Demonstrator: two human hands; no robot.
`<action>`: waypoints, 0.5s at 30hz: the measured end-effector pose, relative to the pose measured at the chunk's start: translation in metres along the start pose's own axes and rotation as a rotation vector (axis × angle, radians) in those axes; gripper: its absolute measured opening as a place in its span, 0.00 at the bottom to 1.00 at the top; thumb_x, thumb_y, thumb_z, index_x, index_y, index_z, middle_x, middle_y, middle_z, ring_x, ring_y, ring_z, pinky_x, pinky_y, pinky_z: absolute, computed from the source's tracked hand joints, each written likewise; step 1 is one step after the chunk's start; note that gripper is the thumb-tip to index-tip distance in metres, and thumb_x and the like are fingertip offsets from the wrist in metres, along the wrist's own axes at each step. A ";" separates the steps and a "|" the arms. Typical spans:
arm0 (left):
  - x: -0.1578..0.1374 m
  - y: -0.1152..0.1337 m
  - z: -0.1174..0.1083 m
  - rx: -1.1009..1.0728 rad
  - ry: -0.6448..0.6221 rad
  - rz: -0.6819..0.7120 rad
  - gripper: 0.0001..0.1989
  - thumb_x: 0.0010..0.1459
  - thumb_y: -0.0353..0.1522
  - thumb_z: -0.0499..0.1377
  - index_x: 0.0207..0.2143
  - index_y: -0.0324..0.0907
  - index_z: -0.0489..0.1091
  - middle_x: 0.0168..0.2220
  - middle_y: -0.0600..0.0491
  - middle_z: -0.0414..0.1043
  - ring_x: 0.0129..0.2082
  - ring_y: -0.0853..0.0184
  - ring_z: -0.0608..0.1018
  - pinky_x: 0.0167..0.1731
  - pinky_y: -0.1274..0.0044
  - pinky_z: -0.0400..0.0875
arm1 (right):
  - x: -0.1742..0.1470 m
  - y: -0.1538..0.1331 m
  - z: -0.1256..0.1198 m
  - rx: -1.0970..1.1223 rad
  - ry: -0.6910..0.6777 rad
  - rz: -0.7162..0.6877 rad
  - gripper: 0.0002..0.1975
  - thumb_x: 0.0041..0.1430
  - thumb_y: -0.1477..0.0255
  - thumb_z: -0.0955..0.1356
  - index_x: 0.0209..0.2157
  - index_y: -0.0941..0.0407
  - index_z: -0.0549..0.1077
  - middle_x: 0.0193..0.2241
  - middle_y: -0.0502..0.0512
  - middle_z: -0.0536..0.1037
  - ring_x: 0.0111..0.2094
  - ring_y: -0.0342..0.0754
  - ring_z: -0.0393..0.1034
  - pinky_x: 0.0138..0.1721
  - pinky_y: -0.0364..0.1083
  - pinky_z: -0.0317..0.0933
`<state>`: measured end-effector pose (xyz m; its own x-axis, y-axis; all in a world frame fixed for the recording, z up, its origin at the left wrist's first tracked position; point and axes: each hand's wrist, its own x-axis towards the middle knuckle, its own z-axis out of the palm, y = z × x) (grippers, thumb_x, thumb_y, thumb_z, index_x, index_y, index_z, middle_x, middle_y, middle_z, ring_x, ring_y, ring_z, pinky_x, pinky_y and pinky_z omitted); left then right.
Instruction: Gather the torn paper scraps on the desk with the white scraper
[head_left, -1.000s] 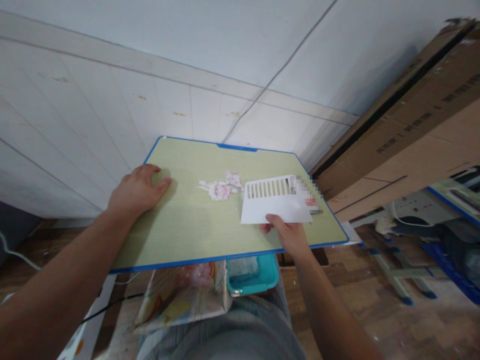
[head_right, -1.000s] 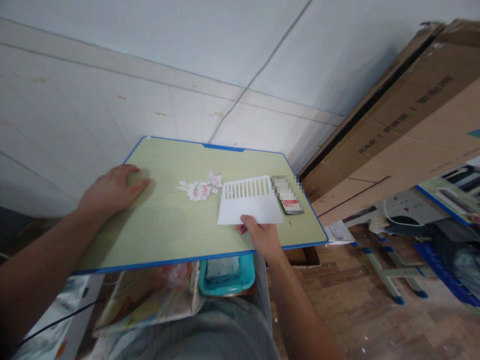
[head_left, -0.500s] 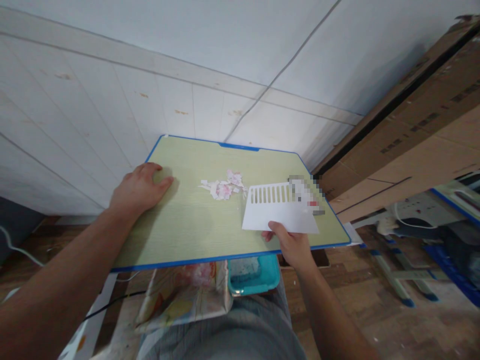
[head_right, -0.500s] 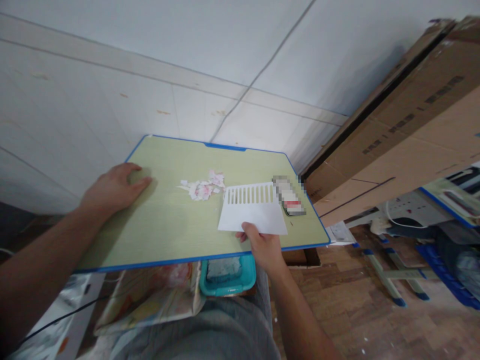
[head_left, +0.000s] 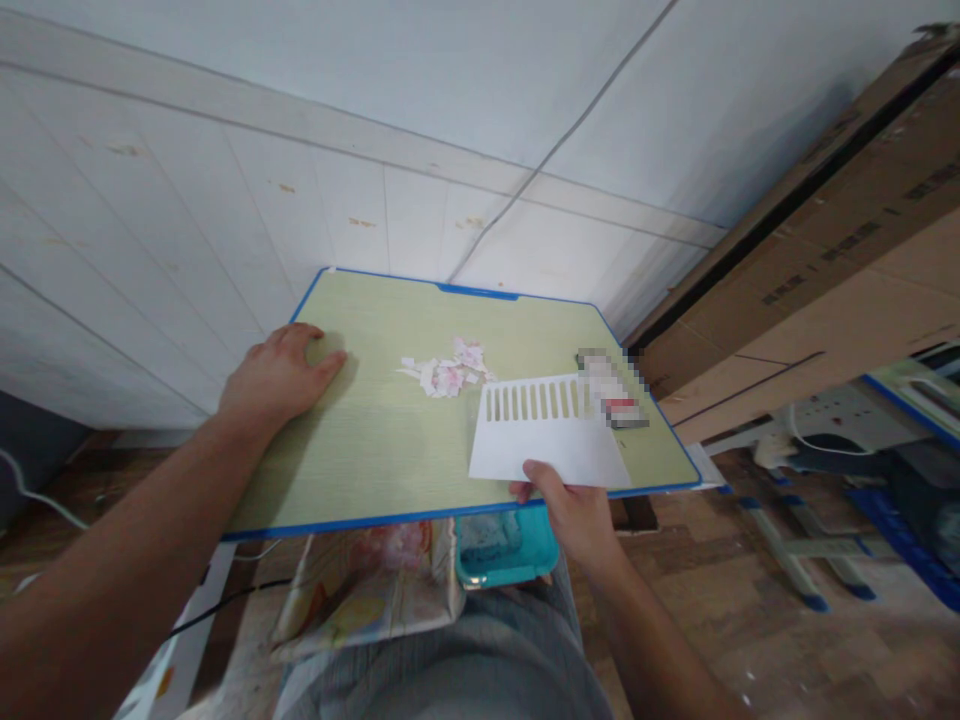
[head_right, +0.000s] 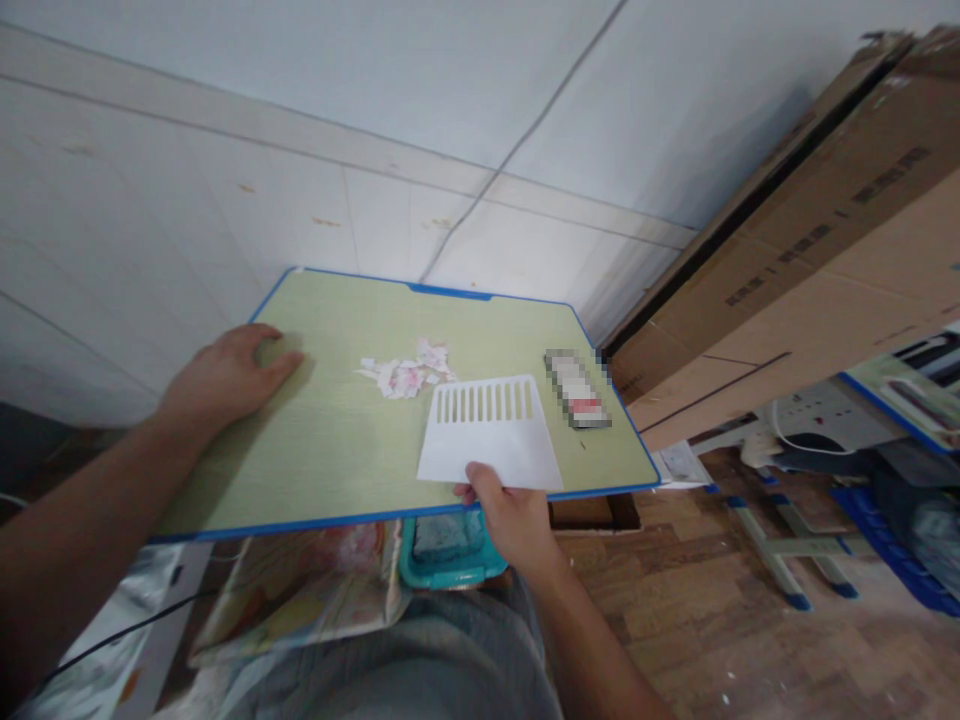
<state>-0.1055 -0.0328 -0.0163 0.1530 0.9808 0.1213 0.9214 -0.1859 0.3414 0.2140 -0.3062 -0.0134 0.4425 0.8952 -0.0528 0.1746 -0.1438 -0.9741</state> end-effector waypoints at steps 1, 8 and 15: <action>0.000 0.000 0.000 0.000 0.000 0.003 0.42 0.74 0.53 0.50 0.75 0.33 0.70 0.80 0.31 0.70 0.80 0.39 0.72 0.83 0.52 0.65 | -0.002 0.000 0.002 0.003 -0.014 -0.003 0.17 0.63 0.55 0.75 0.23 0.46 0.79 0.24 0.56 0.86 0.29 0.59 0.85 0.40 0.53 0.83; -0.002 0.003 -0.002 0.000 0.002 -0.020 0.43 0.73 0.53 0.51 0.76 0.33 0.71 0.79 0.31 0.71 0.79 0.36 0.74 0.82 0.50 0.66 | -0.007 0.009 0.002 0.028 0.014 0.016 0.17 0.63 0.55 0.75 0.23 0.47 0.79 0.23 0.55 0.86 0.28 0.58 0.84 0.40 0.52 0.82; -0.003 0.004 -0.003 0.000 -0.002 -0.023 0.41 0.73 0.53 0.52 0.75 0.35 0.71 0.79 0.33 0.71 0.78 0.37 0.75 0.81 0.50 0.67 | -0.026 0.001 0.008 0.022 0.093 0.013 0.17 0.65 0.60 0.75 0.22 0.47 0.79 0.23 0.55 0.86 0.30 0.59 0.86 0.43 0.53 0.83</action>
<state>-0.1038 -0.0362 -0.0123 0.1326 0.9848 0.1119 0.9247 -0.1636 0.3438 0.1957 -0.3261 -0.0147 0.5246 0.8501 -0.0458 0.1497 -0.1450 -0.9780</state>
